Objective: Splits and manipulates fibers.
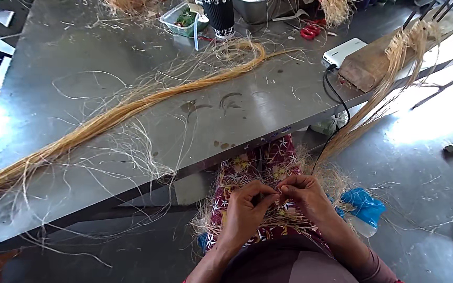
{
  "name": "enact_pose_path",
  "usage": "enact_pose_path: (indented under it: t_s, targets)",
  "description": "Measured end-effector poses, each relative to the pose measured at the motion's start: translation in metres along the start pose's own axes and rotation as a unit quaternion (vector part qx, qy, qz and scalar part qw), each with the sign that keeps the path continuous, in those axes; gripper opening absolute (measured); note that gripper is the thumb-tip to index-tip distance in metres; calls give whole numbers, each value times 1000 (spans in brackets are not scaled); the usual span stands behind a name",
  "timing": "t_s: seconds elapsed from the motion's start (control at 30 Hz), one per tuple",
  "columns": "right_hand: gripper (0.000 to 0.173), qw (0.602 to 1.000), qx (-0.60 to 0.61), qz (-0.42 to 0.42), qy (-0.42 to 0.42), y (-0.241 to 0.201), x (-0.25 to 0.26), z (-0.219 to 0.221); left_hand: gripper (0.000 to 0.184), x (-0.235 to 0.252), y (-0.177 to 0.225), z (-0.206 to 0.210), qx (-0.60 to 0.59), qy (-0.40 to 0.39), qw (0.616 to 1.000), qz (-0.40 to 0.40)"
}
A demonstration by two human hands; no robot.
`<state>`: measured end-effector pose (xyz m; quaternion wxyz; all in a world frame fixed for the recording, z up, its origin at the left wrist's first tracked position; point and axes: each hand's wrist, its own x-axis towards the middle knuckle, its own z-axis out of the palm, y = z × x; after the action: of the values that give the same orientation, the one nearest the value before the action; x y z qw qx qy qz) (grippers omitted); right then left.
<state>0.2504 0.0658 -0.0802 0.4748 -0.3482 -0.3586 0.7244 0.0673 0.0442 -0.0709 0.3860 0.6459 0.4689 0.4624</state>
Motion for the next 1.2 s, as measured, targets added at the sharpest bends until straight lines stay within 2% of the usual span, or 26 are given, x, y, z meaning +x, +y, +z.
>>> enact_pose_path:
  t_s: [0.2, 0.37, 0.5, 0.63, 0.73, 0.9, 1.07, 1.2]
  targets:
    - [17, 1000, -22, 8, 4, -2, -2, 0, 7, 2, 0, 6, 10, 28, 999, 12]
    - [16, 998, -54, 5, 13, -5, -2, 3, 6, 3, 2, 8, -6, 46, 999, -19]
    - [16, 998, -68, 13, 12, -6, -2, 3, 18, 3, 0, 9, -29, 40, 998, -26]
    - [16, 997, -74, 24, 14, -5, -2, 4, 10, 4, -7, 9, -17, 31, 999, 4]
    - [14, 995, -99, 30, 13, -7, -1, 3, 6, 5, -8, 9, -26, 39, 999, -8]
    - [9, 983, -172, -65, 28, -6, 3, -1, 5, 6, -5, 8, -27, 28, 997, -65]
    - [6, 964, -217, -157, 7, 4, 7, 0, 3, 6, -5, 10, -21, 23, 996, -81]
    - [2, 954, -240, -180, 11, 7, 10, -4, 2, 7, -6, 8, -24, 25, 995, -96]
